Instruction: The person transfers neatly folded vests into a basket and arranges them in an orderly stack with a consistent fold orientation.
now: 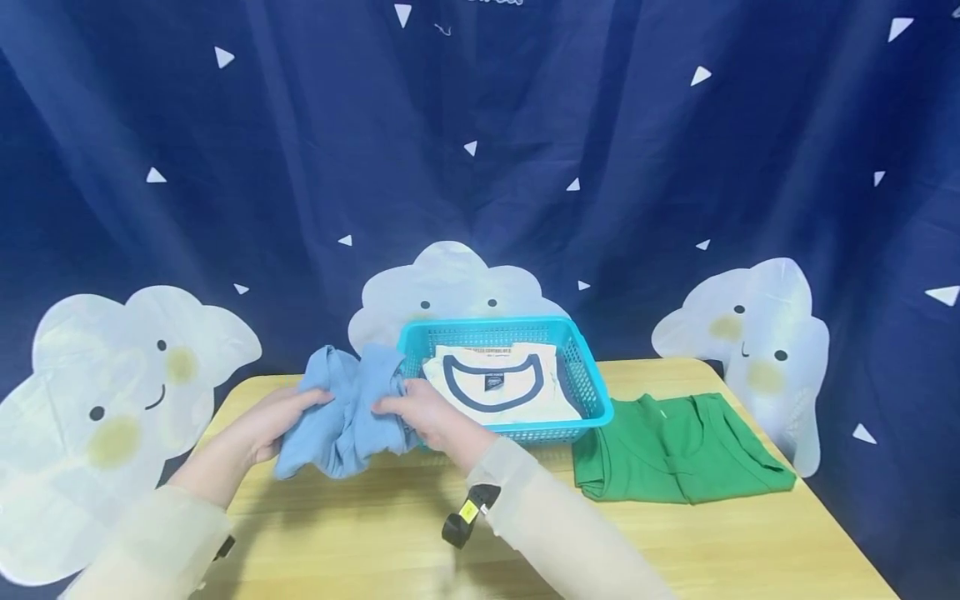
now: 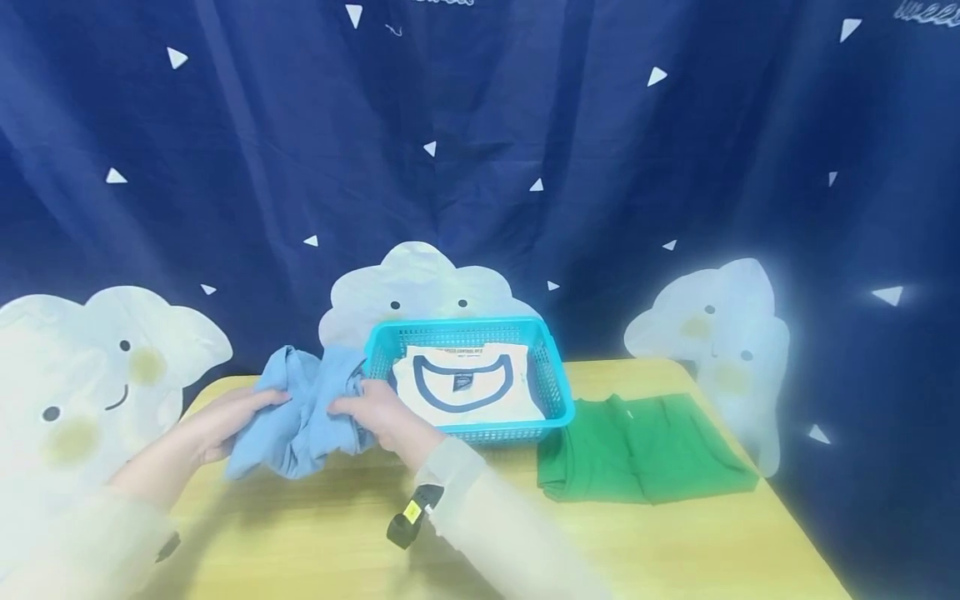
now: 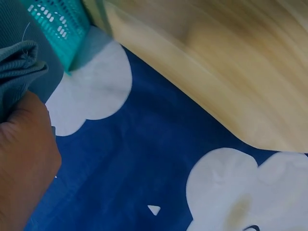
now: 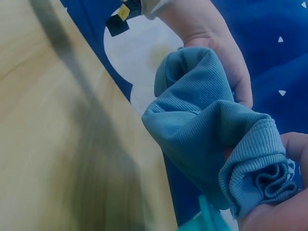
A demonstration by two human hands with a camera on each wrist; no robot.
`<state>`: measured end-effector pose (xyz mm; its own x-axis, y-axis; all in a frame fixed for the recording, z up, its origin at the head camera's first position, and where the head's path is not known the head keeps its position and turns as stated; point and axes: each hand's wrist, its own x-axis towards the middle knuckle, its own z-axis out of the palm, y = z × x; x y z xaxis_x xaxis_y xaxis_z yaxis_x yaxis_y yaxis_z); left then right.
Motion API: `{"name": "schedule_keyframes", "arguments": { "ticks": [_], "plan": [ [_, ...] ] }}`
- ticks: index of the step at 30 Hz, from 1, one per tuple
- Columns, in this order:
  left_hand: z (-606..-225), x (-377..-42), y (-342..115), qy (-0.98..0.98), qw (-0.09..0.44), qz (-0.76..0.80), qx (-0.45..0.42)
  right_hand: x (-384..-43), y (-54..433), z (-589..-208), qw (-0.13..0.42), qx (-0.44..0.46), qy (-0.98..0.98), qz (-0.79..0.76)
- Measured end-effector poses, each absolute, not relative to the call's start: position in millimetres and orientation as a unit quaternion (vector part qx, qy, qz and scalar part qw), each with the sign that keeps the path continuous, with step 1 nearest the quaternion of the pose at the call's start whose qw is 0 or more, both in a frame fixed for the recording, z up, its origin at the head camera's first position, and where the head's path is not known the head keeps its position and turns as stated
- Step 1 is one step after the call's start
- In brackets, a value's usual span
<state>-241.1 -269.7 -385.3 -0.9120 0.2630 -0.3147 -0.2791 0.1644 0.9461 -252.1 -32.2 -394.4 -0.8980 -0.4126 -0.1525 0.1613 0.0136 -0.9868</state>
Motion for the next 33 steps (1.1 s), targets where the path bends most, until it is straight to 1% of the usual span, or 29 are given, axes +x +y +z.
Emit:
{"name": "schedule_keyframes", "arguments": {
  "ticks": [10, 22, 29, 33],
  "plan": [
    [-380.1, -260.5, -232.3, 0.718, 0.206, 0.664, -0.002, -265.9, 0.8, -386.4, 0.211, -0.082, 0.678, -0.699],
    [-371.2, -271.4, -202.8, 0.713, 0.207, 0.670, -0.016, -277.4, 34.0, -375.2, 0.225, -0.108, 0.683, -0.687],
    [-377.9, -276.3, -182.9, 0.691, 0.197, 0.694, -0.037, -284.9, 51.9, -371.8, 0.235, -0.102, 0.685, -0.682],
    [-381.1, -279.7, -167.8, 0.675, 0.200, 0.709, -0.042, -287.9, 66.0, -373.3, 0.233, -0.097, 0.698, -0.671]
  ]
}}
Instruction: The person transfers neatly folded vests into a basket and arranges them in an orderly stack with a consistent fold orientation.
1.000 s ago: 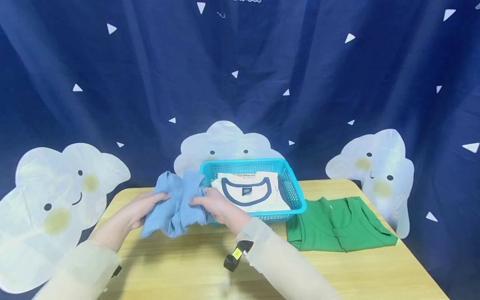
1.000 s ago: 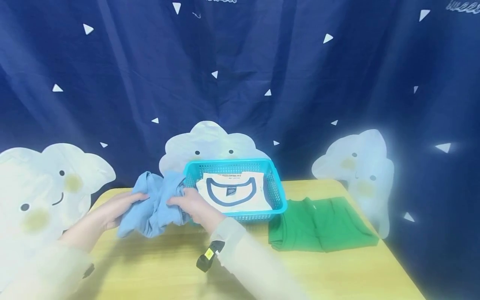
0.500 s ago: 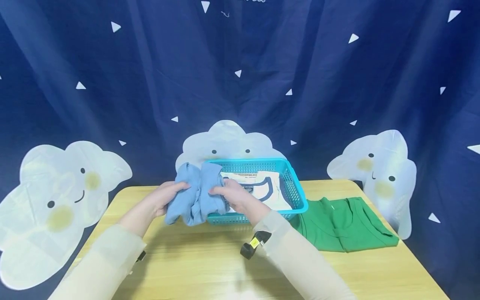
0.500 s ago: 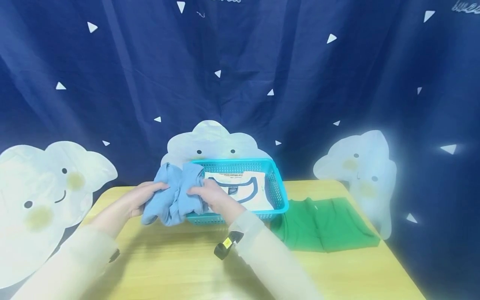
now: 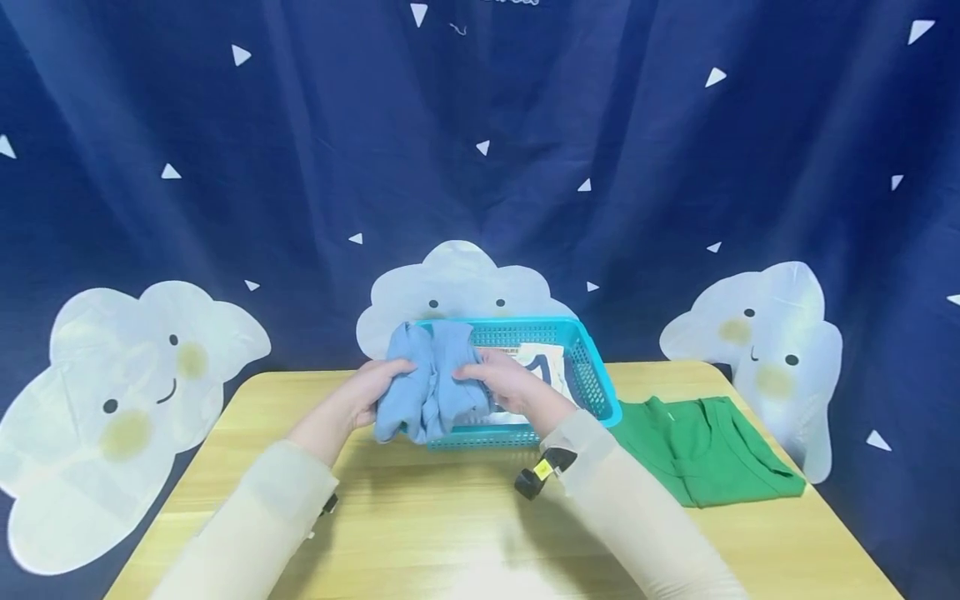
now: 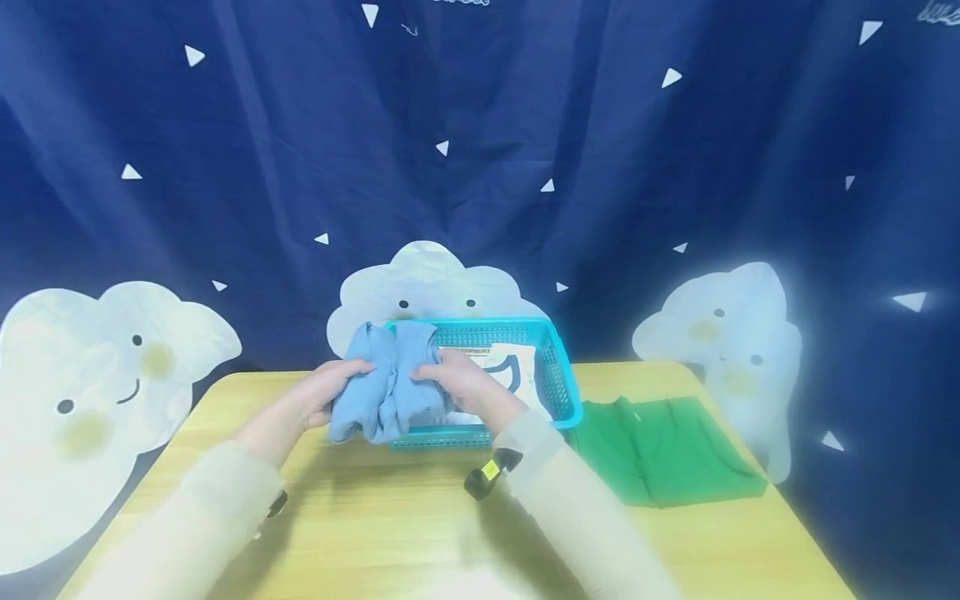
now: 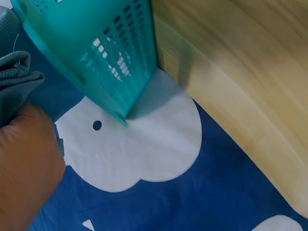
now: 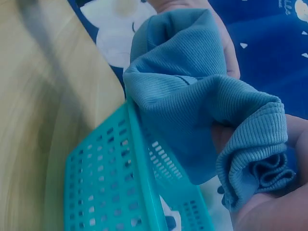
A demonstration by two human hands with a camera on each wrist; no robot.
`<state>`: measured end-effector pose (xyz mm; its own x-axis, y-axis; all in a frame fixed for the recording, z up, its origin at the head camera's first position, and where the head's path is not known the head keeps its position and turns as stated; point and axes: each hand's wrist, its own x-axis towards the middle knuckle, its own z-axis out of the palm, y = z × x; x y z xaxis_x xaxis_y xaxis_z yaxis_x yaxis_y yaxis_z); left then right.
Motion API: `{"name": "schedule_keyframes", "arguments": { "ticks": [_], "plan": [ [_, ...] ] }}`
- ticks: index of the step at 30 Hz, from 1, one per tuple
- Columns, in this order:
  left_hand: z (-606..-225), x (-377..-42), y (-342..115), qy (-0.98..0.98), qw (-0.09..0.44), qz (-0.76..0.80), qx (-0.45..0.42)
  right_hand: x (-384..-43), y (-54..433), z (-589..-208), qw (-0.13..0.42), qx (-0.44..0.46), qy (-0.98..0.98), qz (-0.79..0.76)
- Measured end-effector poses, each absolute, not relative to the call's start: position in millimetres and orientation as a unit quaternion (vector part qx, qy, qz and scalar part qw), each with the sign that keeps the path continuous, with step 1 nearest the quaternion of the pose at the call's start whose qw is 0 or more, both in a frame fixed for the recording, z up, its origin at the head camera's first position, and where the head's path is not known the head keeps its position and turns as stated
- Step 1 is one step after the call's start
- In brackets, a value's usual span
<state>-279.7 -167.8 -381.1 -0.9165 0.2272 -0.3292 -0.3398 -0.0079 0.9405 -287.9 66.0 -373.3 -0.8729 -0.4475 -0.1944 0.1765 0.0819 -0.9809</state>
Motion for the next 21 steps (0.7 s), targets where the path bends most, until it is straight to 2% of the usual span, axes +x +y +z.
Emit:
{"name": "schedule_keyframes", "arguments": {
  "ticks": [13, 21],
  "plan": [
    [-382.3, -293.1, -126.0, 0.646, 0.194, 0.735, -0.070, -296.9, 99.9, -373.0, 0.210, -0.084, 0.720, -0.656],
    [-385.4, -300.9, -109.6, 0.611, 0.227, 0.752, -0.097, -300.5, 114.2, -368.8, 0.213, -0.077, 0.706, -0.671]
  ]
}}
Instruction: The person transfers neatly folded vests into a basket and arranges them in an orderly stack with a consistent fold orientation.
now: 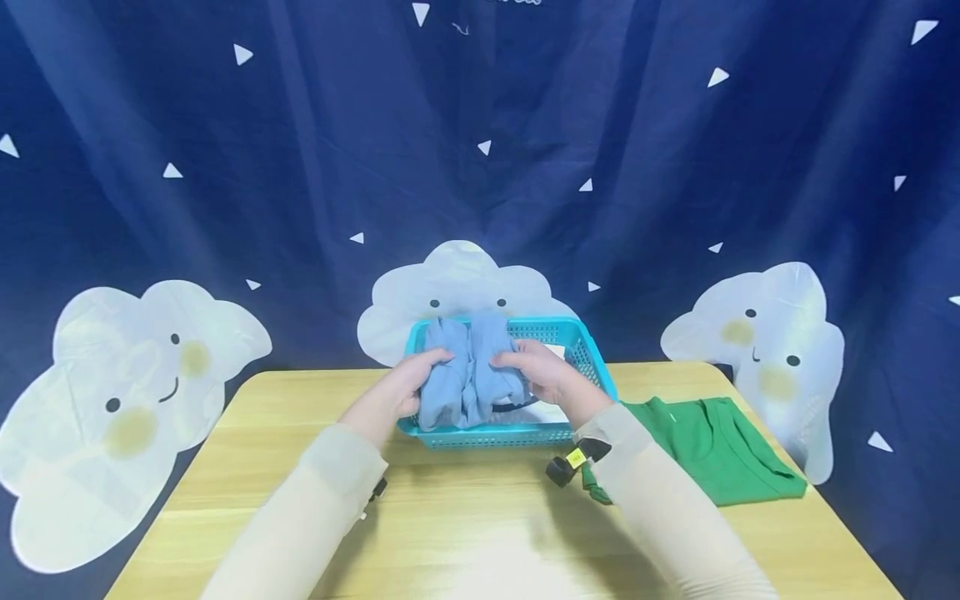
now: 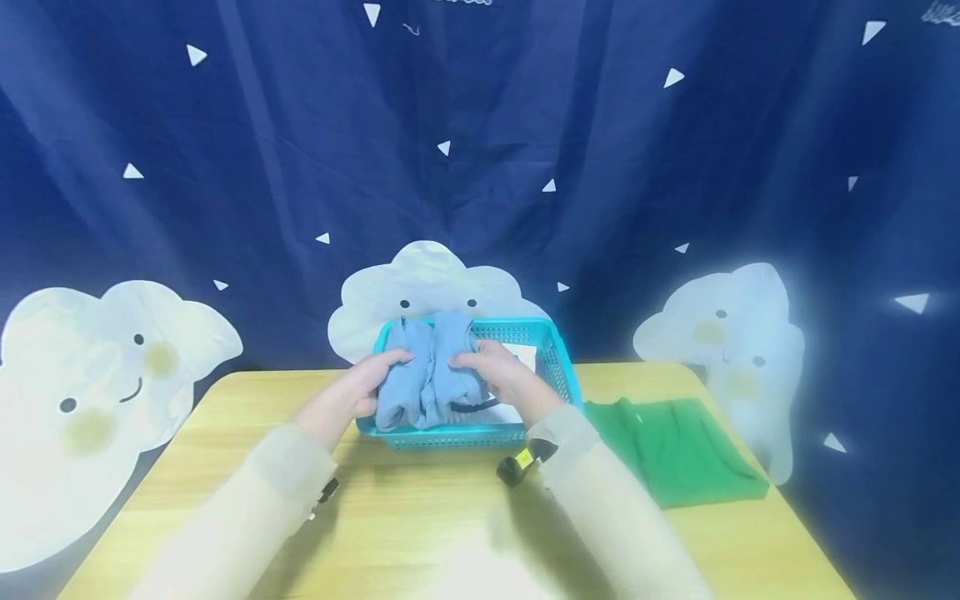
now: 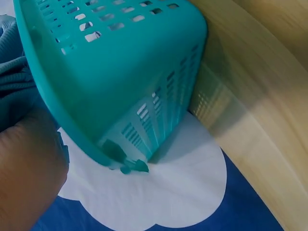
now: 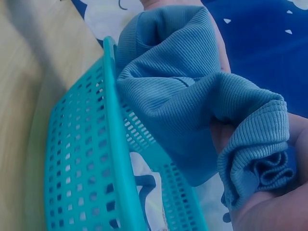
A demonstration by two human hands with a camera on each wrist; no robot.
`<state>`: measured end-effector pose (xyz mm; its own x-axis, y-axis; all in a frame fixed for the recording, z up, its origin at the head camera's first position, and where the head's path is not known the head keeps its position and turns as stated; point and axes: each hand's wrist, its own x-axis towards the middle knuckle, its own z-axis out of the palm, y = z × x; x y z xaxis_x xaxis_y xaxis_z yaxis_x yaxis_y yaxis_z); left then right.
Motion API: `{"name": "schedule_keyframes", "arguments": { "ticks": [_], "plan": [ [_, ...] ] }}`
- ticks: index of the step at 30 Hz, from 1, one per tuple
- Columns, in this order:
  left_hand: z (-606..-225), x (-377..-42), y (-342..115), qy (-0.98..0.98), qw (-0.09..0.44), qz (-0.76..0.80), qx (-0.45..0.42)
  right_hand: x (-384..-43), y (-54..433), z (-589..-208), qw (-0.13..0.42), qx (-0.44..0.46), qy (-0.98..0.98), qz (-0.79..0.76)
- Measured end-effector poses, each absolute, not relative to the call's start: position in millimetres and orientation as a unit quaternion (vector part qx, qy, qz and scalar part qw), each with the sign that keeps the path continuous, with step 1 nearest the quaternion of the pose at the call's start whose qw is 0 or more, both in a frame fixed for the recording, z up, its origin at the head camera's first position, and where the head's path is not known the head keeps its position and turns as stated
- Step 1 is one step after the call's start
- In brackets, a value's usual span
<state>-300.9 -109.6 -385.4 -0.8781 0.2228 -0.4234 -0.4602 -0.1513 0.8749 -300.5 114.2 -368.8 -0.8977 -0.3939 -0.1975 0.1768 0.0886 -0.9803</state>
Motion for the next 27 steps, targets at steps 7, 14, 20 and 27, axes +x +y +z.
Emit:
{"name": "schedule_keyframes", "arguments": {
  "ticks": [7, 14, 20, 27],
  "plan": [
    [-388.9, -307.7, -101.0, 0.549, 0.263, 0.788, -0.092, -304.0, 128.9, -368.5, 0.207, -0.052, 0.710, -0.671],
    [-389.1, -311.7, -98.7, 0.525, 0.264, 0.804, -0.091, -310.6, 149.4, -371.6, 0.201, -0.057, 0.694, -0.689],
    [-386.0, -315.1, -105.4, 0.532, 0.264, 0.800, -0.087, -315.4, 170.1, -372.1, 0.194, -0.037, 0.691, -0.695],
    [-391.6, -321.4, -112.7, 0.520, 0.270, 0.804, -0.102, -320.8, 187.8, -377.7, 0.188, -0.014, 0.714, -0.675]
  ]
}}
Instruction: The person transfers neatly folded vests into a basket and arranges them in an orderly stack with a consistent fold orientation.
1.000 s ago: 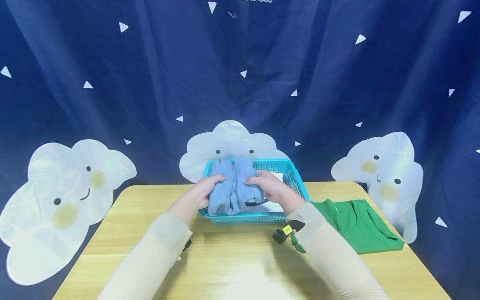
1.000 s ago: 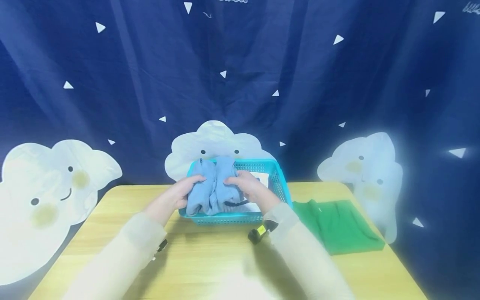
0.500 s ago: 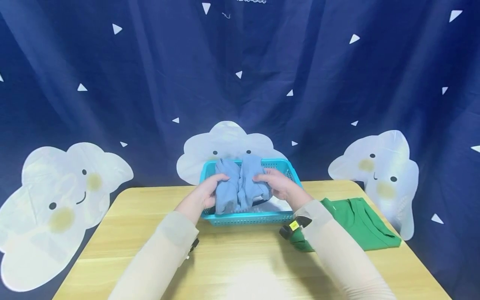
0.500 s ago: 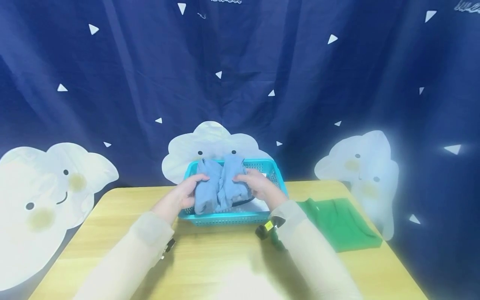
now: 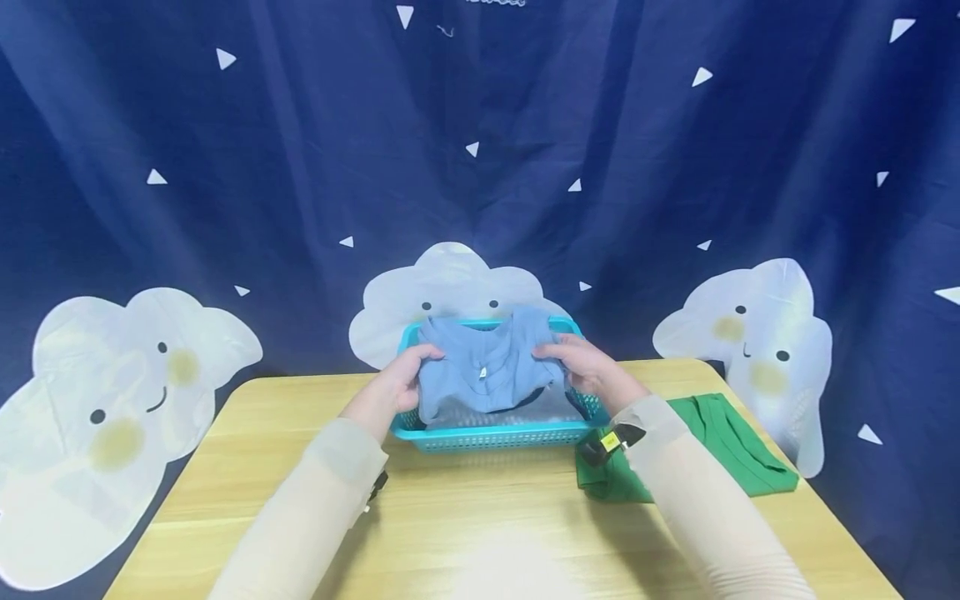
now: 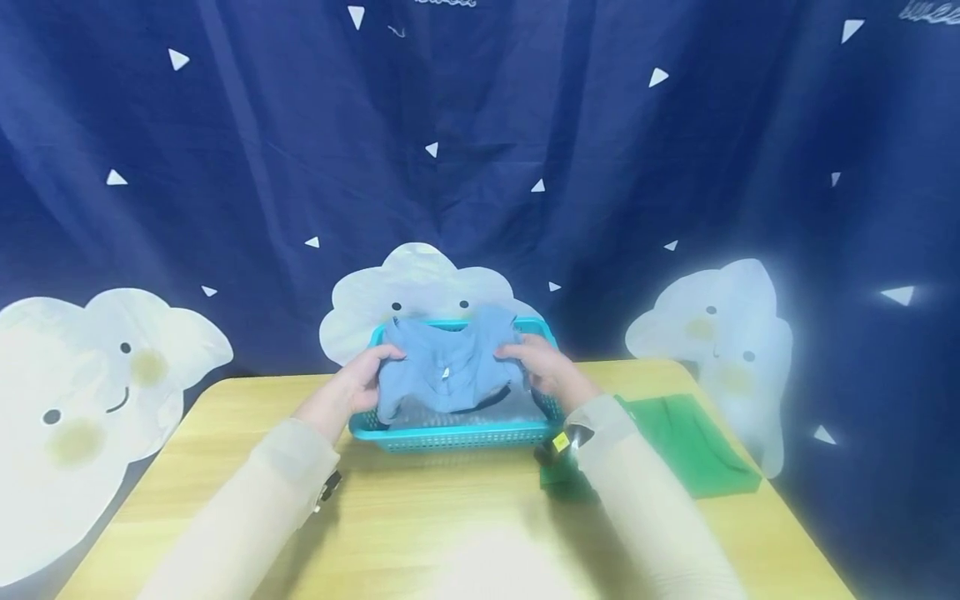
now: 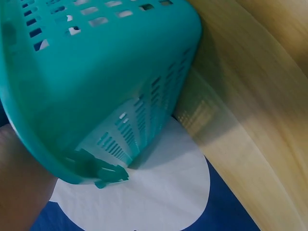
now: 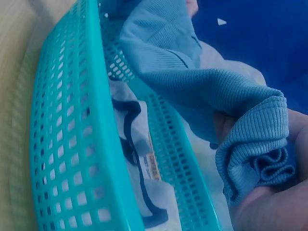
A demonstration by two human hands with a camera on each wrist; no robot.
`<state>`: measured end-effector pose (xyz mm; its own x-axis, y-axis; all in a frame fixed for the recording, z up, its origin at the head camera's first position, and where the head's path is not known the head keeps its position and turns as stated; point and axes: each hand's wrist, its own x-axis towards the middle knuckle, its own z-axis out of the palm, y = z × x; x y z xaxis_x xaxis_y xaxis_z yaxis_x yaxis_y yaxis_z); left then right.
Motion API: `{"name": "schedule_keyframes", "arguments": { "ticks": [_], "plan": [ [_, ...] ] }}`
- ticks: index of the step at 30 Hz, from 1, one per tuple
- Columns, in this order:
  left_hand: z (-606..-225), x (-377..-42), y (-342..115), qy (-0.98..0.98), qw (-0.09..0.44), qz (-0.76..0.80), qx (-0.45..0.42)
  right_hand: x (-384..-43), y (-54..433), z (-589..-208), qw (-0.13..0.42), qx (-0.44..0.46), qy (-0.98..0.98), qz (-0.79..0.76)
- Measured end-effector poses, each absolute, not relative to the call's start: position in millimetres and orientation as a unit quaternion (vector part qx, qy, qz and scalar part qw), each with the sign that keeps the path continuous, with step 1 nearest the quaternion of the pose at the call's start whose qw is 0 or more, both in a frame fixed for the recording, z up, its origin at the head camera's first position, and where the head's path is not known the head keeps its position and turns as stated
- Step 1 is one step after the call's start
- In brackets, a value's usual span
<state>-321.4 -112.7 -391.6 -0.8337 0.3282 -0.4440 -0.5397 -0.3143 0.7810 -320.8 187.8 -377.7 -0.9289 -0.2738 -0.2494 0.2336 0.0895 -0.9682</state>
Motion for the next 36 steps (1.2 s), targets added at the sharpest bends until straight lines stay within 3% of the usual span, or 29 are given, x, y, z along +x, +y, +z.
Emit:
{"name": "schedule_keyframes", "arguments": {
  "ticks": [11, 18, 27, 36],
  "plan": [
    [-398.6, -320.2, -117.1, 0.567, 0.282, 0.767, -0.102, -322.1, 204.0, -382.8, 0.193, -0.025, 0.699, -0.688],
    [-400.9, -321.6, -120.3, 0.605, 0.271, 0.742, -0.096, -325.4, 212.7, -389.0, 0.168, -0.009, 0.709, -0.684],
    [-408.6, -327.1, -124.1, 0.675, 0.227, 0.698, -0.074, -330.7, 215.2, -398.6, 0.114, 0.009, 0.769, -0.629],
    [-407.8, -328.9, -124.9, 0.794, 0.124, 0.593, -0.055, -326.9, 217.8, -396.4, 0.047, 0.044, 0.861, -0.505]
  ]
}}
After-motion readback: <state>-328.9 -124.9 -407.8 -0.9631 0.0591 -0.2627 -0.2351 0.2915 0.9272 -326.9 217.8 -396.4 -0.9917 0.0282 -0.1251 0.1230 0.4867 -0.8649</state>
